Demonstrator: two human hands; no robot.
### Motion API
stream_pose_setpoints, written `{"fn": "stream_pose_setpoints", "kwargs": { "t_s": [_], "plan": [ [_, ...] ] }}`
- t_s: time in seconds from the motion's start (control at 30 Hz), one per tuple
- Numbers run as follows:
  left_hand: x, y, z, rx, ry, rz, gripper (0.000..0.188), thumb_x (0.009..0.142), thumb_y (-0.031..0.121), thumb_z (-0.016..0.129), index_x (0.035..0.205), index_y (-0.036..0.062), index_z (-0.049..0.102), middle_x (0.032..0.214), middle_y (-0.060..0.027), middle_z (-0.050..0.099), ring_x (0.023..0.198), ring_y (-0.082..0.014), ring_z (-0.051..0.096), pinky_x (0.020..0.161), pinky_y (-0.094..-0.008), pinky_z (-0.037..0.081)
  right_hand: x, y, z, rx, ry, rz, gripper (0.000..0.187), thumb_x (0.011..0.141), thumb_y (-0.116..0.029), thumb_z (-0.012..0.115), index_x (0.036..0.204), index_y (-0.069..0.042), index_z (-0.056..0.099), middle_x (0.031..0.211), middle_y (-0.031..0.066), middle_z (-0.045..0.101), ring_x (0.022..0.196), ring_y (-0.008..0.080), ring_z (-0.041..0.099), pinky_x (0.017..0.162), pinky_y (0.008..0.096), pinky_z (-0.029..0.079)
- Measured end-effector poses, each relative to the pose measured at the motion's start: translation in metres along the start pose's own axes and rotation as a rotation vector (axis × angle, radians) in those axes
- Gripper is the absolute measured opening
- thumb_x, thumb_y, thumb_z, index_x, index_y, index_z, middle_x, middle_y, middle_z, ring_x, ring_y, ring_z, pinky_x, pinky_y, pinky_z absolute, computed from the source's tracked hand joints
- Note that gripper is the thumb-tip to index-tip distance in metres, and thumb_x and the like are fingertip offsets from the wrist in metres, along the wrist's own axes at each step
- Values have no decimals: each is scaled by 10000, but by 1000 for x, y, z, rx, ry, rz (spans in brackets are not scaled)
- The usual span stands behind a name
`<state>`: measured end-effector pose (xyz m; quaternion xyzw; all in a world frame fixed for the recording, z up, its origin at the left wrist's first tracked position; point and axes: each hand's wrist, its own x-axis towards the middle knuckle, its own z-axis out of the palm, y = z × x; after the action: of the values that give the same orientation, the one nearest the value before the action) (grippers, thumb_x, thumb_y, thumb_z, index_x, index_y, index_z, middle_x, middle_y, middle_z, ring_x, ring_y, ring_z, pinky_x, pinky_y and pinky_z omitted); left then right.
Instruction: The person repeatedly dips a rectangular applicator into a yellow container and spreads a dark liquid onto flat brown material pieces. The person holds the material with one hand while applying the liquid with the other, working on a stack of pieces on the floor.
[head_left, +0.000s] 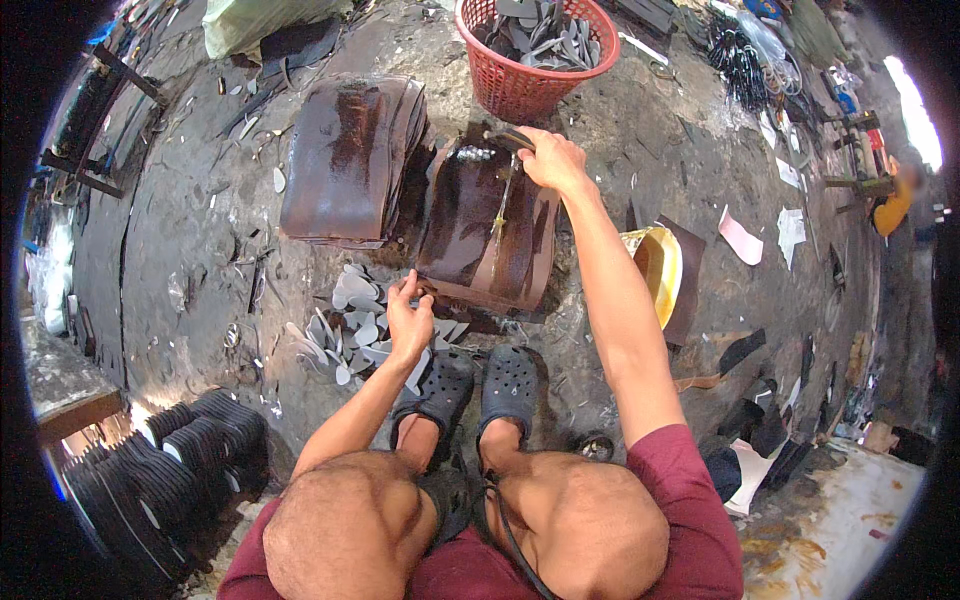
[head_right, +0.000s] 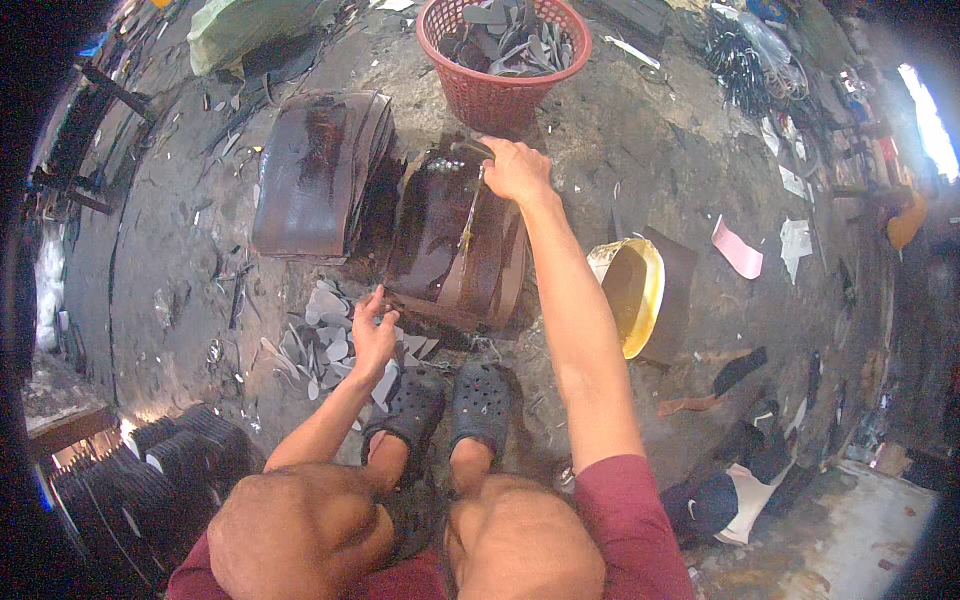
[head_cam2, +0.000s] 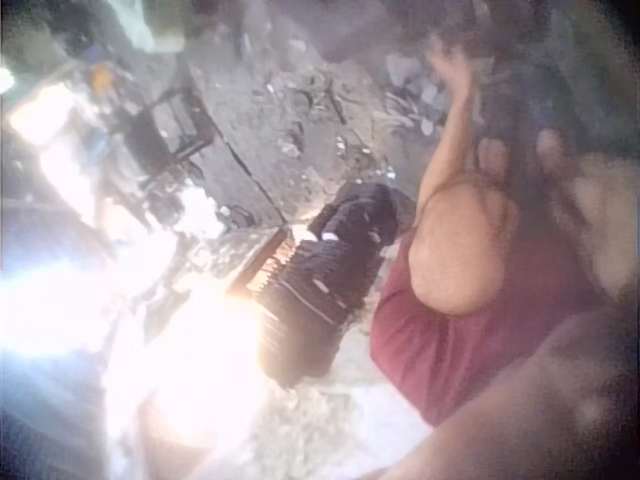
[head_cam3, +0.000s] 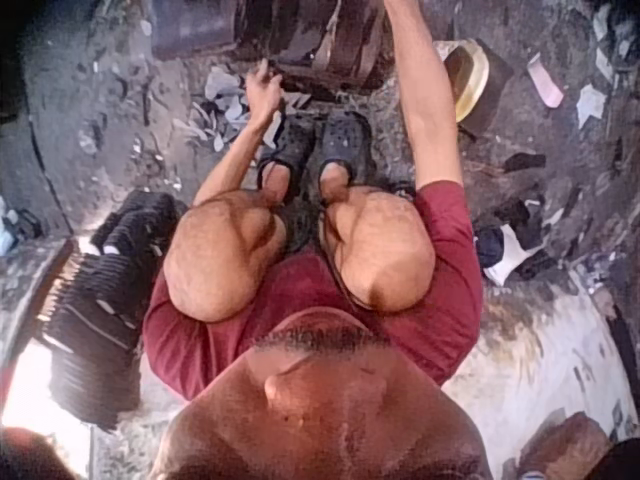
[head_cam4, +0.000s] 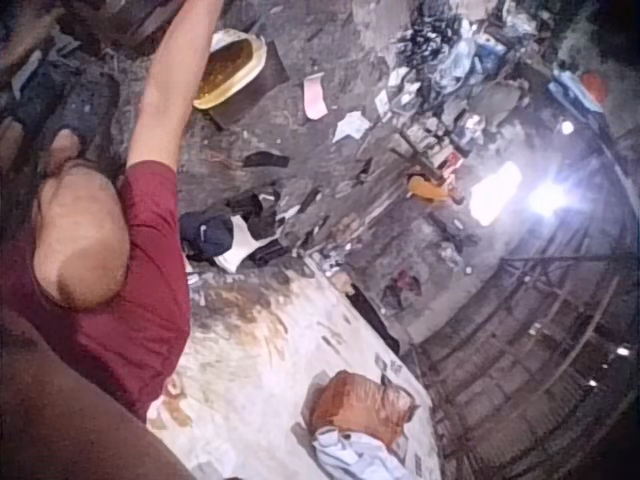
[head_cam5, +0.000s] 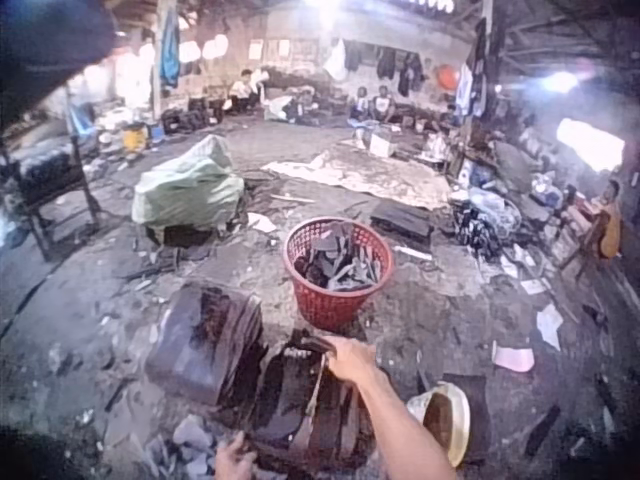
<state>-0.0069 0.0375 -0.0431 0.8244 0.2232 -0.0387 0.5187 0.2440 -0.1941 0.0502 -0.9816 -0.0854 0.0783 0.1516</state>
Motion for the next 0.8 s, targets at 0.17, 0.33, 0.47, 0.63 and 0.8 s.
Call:
{"fn": "stream_pose_setpoints", "kwargs": {
  "t_s": [0.17,0.33,0.47,0.63,0.8],
  "plan": [
    [5,-24,-7,-162,-34,-63,552,852,59,659,1400,42,588,1347,-155,548,1182,-257,593,1047,-359,440,-25,-14,33,-18,-124,-123,416,907,-240,605,1314,-323,638,1119,149,728,1024,371,699,869,523,550],
    [10,-17,-16,-86,-28,-27,471,846,47,664,1317,19,650,1219,-157,642,1076,-234,632,962,-339,480,-100,-41,40,-74,-243,-211,386,894,-186,595,1260,-288,661,1049,132,738,942,362,713,781,515,572],
    [17,-7,-24,-280,-28,-149,409,851,24,648,1260,31,661,1004,-81,711,857,-121,646,751,-277,516,-166,-58,57,-58,-44,-353,411,848,-101,584,1230,-232,664,1088,61,720,951,276,702,736,460,580],
    [18,-9,-32,-196,-45,-131,381,835,11,642,1209,53,701,924,-29,675,693,-67,551,596,-247,449,-213,-62,82,-130,149,-492,460,821,-107,636,1270,-203,657,1251,60,659,1087,284,649,873,428,566],
    [16,2,-37,-361,-103,-211,332,868,-43,580,1174,24,691,981,-34,682,838,-112,619,708,-261,509,-230,-58,95,-169,135,-523,432,863,-143,620,1292,-200,634,1278,103,635,1177,332,599,906,500,550]
  ]
}}
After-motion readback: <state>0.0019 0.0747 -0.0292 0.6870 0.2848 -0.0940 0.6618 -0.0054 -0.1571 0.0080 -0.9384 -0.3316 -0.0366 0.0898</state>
